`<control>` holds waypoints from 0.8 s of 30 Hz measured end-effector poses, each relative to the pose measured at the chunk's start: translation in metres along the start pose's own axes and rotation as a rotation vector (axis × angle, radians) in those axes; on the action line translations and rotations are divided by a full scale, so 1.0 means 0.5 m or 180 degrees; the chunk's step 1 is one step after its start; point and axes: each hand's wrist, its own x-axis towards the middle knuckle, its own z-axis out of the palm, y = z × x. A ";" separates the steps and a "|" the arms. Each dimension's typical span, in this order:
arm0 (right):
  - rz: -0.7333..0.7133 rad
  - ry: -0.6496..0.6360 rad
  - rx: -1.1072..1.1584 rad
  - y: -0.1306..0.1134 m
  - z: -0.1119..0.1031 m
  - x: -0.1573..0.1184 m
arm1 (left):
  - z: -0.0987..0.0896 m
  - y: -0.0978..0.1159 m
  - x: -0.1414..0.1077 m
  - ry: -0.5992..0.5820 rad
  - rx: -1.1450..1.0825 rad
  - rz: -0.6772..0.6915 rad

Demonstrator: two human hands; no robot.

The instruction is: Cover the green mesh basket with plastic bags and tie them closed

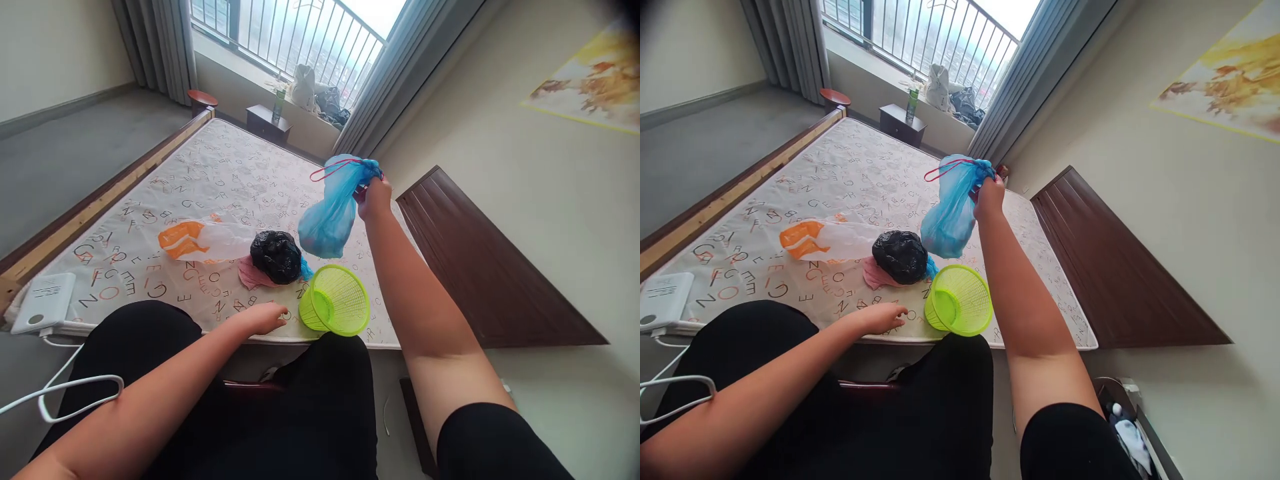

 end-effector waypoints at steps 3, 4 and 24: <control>-0.0342 -0.0213 0.0050 0.021 0.073 0.052 | -0.003 -0.013 -0.005 -0.0210 0.0103 -0.0056; -0.0473 -0.0308 0.0041 0.030 0.096 0.066 | -0.004 -0.018 -0.006 -0.0235 0.0117 -0.0074; 0.0712 -0.0903 -0.2987 0.532 0.128 -0.380 | -0.032 -0.032 -0.029 -0.0141 -0.0164 -0.0569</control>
